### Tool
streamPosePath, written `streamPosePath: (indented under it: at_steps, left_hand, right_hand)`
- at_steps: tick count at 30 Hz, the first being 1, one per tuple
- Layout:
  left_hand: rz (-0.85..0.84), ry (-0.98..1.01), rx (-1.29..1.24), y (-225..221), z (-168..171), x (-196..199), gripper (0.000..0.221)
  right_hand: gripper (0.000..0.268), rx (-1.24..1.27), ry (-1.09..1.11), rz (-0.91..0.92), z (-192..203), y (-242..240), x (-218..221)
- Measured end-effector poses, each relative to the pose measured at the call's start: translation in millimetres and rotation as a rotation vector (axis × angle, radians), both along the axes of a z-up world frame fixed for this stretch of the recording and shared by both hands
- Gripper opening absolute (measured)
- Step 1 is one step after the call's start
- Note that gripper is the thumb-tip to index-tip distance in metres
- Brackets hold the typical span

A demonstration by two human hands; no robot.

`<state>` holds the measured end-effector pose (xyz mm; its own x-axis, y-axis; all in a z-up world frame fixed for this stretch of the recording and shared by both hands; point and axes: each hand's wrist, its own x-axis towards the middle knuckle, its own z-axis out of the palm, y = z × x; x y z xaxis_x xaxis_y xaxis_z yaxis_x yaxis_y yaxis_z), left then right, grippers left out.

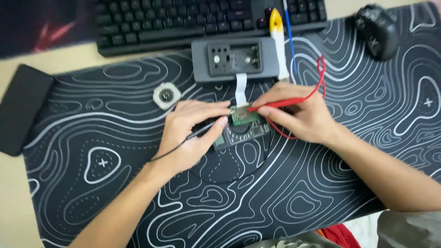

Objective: Testing electrical components and traces on a circuit board using a digital multimeter.

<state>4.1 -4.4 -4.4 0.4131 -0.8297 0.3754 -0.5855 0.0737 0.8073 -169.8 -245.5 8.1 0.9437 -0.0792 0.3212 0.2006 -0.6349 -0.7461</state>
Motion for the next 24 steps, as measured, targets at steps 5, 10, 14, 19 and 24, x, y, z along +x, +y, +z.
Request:
streamPosePath:
  at_steps: [5, 10, 14, 19, 24]
  left_hand:
    - [0.015, 0.067, 0.0, 0, -9, 2, 0.018]
    - [0.02, 0.083, 0.035, 1, -4, 1, 0.018]
    - [0.019, 0.094, 0.047, 0, -4, 1, 0.018]
    - [-0.002, 0.1, 0.049, 2, 1, 2, 0.017]
    - [0.007, 0.087, 0.046, 1, -1, 2, 0.018]
  right_hand:
    - [0.013, 0.163, -0.002, -0.073, 10, 8, 7]
    - [0.015, 0.164, 0.06, -0.105, 5, 4, 3]
    - [0.016, 0.172, 0.091, -0.109, 7, 3, 2]
    - [0.019, 0.228, 0.108, -0.104, 3, -2, 1]
    - [0.018, 0.249, 0.121, -0.112, 1, -2, 1]
